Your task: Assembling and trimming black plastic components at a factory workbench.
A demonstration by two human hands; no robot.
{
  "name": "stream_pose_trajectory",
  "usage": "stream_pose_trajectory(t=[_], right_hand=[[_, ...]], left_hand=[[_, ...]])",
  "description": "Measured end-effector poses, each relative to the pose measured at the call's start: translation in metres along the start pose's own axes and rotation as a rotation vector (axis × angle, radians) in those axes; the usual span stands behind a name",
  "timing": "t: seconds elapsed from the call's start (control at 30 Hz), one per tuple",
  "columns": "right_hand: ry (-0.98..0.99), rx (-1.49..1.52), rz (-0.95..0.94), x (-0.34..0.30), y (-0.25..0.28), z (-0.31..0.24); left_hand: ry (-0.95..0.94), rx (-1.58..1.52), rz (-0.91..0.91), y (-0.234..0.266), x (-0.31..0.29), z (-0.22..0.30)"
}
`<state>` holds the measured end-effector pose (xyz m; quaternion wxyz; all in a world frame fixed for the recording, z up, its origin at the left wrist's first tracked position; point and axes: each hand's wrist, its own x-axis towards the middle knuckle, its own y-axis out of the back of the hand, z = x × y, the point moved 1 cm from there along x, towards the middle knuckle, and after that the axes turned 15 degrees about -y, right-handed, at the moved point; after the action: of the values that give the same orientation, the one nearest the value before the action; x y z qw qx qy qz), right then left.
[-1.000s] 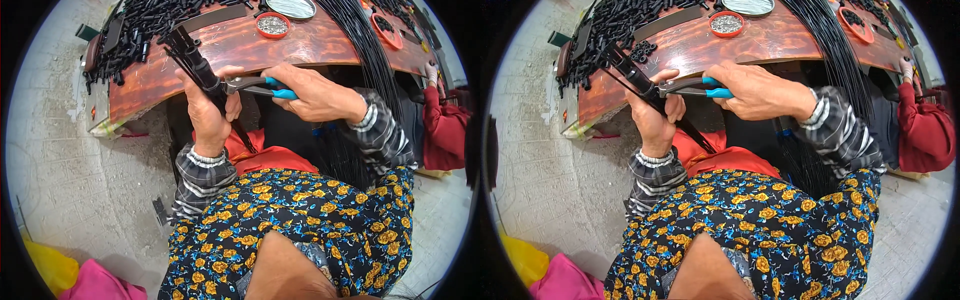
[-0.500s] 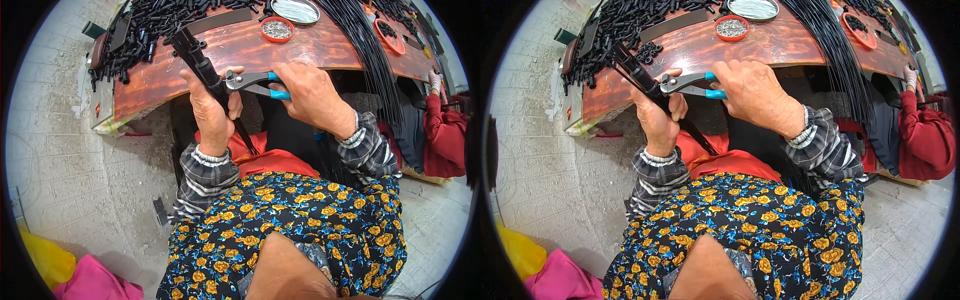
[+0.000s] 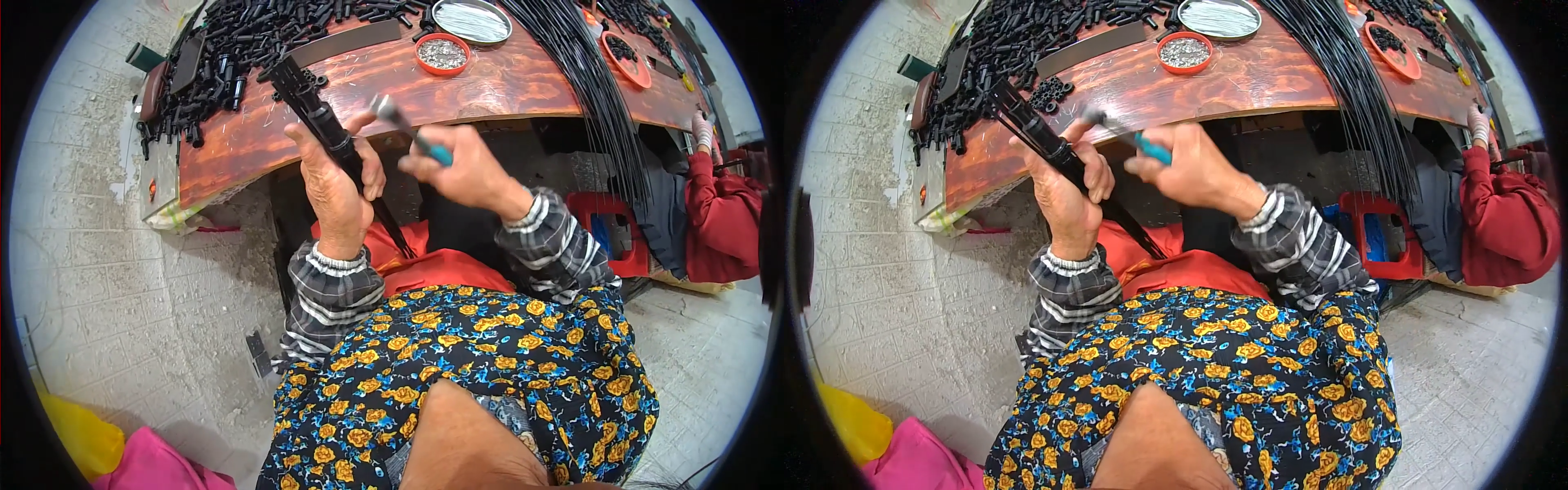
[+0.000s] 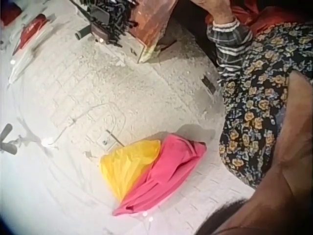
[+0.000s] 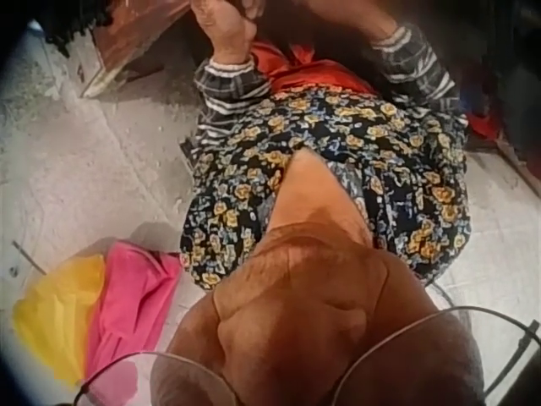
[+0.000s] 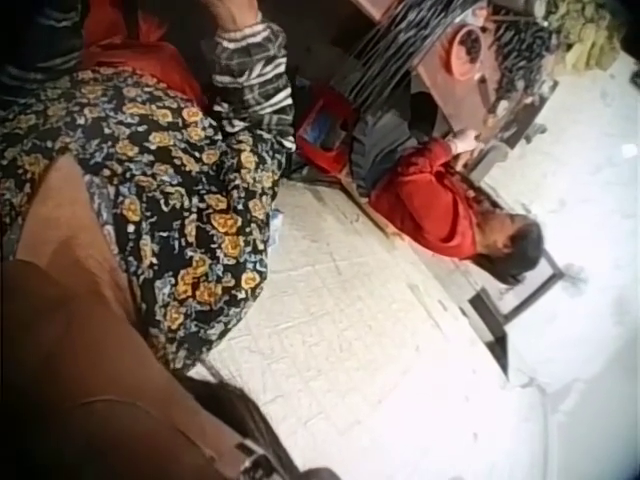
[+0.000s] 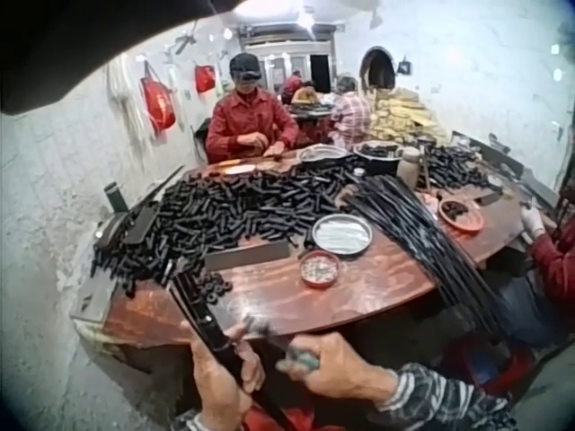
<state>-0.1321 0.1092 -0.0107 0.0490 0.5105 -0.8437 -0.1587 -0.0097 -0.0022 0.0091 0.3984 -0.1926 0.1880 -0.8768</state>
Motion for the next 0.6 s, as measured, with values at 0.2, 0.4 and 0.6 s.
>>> stream_pose_trajectory(t=[0.2,0.4,0.6], right_hand=[[0.081,-0.404,0.275,0.058,0.074,-0.022],[0.049,-0.807,0.388,0.114,0.092,-0.020],[0.045,-0.879,0.322,0.142,0.084,-0.005]], left_hand=[[-0.027,-0.028,-0.030,0.006,0.005,-0.007],[-0.028,0.014,0.007,0.005,0.004,0.001],[0.008,0.000,-0.003,0.003,0.010,-0.008]])
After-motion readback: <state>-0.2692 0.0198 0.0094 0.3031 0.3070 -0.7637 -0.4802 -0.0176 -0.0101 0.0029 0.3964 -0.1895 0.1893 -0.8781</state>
